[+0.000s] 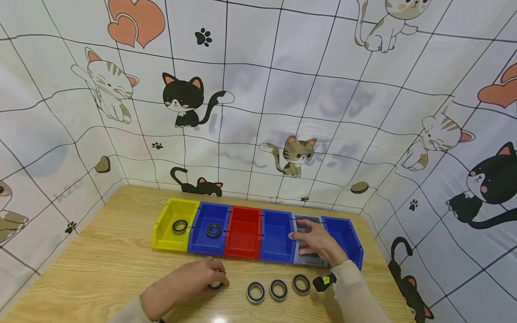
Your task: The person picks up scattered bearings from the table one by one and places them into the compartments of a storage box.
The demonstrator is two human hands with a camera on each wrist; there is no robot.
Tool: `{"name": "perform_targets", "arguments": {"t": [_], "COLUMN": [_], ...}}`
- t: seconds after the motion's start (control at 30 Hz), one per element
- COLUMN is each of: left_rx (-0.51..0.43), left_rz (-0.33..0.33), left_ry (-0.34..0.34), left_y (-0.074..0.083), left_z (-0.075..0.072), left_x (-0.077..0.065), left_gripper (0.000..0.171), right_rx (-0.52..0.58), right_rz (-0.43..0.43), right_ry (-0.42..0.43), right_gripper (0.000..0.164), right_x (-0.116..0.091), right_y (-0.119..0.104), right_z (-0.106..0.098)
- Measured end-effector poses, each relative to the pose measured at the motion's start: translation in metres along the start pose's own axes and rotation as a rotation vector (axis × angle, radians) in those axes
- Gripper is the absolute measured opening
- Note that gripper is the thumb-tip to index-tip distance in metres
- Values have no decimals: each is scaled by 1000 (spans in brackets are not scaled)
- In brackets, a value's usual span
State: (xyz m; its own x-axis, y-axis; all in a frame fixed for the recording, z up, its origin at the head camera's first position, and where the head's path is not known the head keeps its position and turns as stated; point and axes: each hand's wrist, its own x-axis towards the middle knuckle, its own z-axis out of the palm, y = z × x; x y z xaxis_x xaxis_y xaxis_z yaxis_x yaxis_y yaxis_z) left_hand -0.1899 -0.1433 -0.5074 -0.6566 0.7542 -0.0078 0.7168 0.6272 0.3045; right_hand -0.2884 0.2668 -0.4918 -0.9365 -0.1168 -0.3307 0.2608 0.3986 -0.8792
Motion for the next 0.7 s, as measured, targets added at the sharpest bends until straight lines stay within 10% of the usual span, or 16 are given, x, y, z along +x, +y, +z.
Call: {"name": "perform_targets", "arguments": {"t": [0.7], "left_rx": [81], "left_rz": [22], "left_ry": [154], "left_y": [5], "left_z": [-7], "left_x": [16], "left_gripper": [27], "right_rx": [7], "right_rz": [-7], "right_ry": [1], "right_gripper": [85], "right_x": [-1], "right_y": [2], "right_z": [0]}}
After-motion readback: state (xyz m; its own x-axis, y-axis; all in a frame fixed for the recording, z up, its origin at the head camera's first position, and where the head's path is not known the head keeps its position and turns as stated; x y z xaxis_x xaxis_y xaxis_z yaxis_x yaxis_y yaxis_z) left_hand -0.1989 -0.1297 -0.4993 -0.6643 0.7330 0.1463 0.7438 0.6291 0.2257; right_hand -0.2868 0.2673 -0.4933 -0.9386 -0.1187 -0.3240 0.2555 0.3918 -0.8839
